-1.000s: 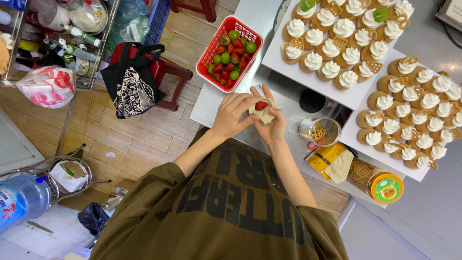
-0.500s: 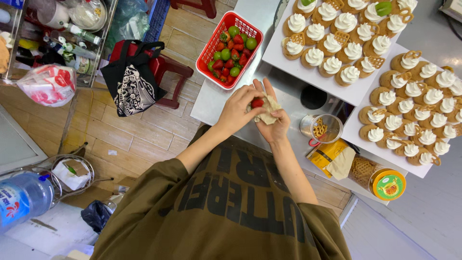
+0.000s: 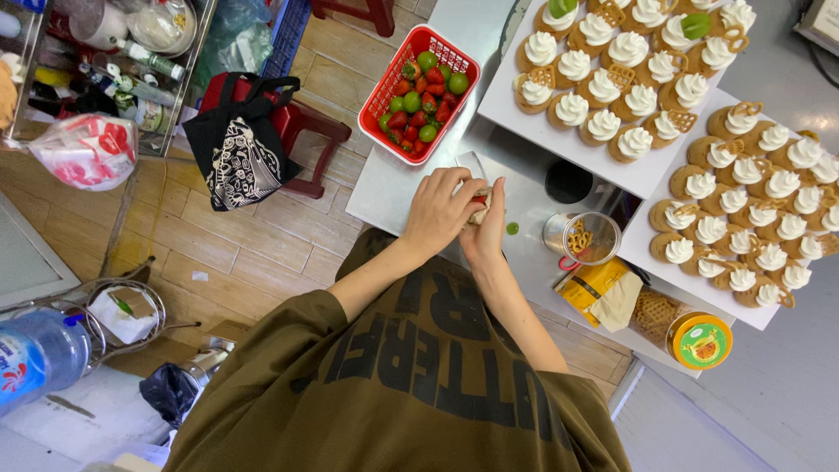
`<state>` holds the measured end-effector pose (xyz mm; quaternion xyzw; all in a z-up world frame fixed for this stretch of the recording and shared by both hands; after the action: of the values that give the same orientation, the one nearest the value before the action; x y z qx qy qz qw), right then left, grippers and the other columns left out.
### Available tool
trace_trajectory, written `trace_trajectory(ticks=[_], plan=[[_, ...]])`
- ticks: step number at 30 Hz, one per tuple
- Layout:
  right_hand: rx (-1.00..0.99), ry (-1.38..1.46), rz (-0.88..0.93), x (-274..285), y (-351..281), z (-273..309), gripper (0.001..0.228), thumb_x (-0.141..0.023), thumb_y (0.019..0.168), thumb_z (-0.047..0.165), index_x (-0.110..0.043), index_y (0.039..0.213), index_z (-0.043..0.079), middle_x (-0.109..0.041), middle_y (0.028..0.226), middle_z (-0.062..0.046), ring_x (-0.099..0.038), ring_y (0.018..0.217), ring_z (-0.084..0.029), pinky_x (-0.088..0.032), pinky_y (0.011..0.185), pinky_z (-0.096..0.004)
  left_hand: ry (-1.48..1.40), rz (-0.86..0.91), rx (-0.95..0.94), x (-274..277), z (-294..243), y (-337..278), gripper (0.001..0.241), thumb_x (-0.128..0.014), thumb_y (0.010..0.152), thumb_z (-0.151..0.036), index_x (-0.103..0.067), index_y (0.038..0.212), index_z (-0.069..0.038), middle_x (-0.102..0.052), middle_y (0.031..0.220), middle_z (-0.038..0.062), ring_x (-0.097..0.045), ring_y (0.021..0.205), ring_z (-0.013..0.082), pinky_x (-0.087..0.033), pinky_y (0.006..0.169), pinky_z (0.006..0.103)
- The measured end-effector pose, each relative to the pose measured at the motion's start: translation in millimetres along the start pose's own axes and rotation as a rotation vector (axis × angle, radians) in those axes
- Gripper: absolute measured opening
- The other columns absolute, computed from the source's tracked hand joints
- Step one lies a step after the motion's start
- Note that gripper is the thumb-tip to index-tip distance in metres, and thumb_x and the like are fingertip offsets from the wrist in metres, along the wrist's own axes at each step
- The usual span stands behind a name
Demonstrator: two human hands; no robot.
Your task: The person slices green grapes and strawberries on a cutting board using a knife. They then place the fruit slices on top of cupcakes arranged on trays.
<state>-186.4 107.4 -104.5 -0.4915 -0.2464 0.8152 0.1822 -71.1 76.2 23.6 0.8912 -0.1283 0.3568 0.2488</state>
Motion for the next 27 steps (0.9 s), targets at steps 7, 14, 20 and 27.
trace_trajectory(ticks=[7,14,20,27], plan=[[0.138,0.132,0.366,39.9,31.4,-19.2,0.043,-0.044,0.122,0.040,-0.055,0.092,0.011,-0.058,0.093,-0.004,-0.056,0.089,-0.018,-0.049,0.086,-0.035,-0.031,-0.057,-0.078,2.7,-4.5,-15.0,0.013,-0.068,0.095,-0.010,-0.065,0.107,-0.008,-0.063,0.113,0.003,-0.062,0.098,0.0249,-0.048,0.085,0.0389],[-0.064,0.003,0.321,-39.2,-17.1,12.1,0.061,-0.030,0.106,0.041,-0.034,0.157,0.007,-0.039,0.162,-0.013,-0.040,0.148,-0.029,-0.029,0.126,-0.045,-0.049,0.009,0.076,11.8,16.1,-14.2,0.032,-0.074,0.086,-0.019,-0.062,0.113,-0.009,-0.066,0.113,0.008,-0.064,0.096,0.0266,-0.048,0.083,0.0412],[-0.114,-0.030,0.391,-33.8,-26.4,16.7,0.066,-0.030,0.106,0.040,-0.030,0.162,0.006,-0.034,0.168,-0.013,-0.037,0.153,-0.032,-0.026,0.129,-0.048,-0.179,-0.019,0.205,14.9,35.1,-15.4,0.037,-0.075,0.090,-0.024,-0.060,0.120,-0.008,-0.068,0.115,0.006,-0.065,0.108,0.0289,-0.047,0.092,0.0444],[-0.107,-0.004,0.090,27.5,-3.9,30.4,0.071,-0.034,0.101,0.052,-0.036,0.156,0.008,-0.045,0.155,-0.022,-0.046,0.141,-0.039,-0.036,0.117,-0.052,-0.079,0.032,0.169,-13.5,96.4,-71.1,0.032,-0.074,0.092,-0.024,-0.063,0.117,-0.008,-0.065,0.116,0.008,-0.062,0.111,0.0300,-0.049,0.096,0.0420]])
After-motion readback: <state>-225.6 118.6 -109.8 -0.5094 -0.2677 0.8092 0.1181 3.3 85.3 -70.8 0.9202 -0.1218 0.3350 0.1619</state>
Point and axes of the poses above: each hand's wrist, its own y-axis towards the middle knuckle, its own x-axis out of the back of the hand, z = x × y, the point moved 2 cm from there along y, towards the middle knuckle
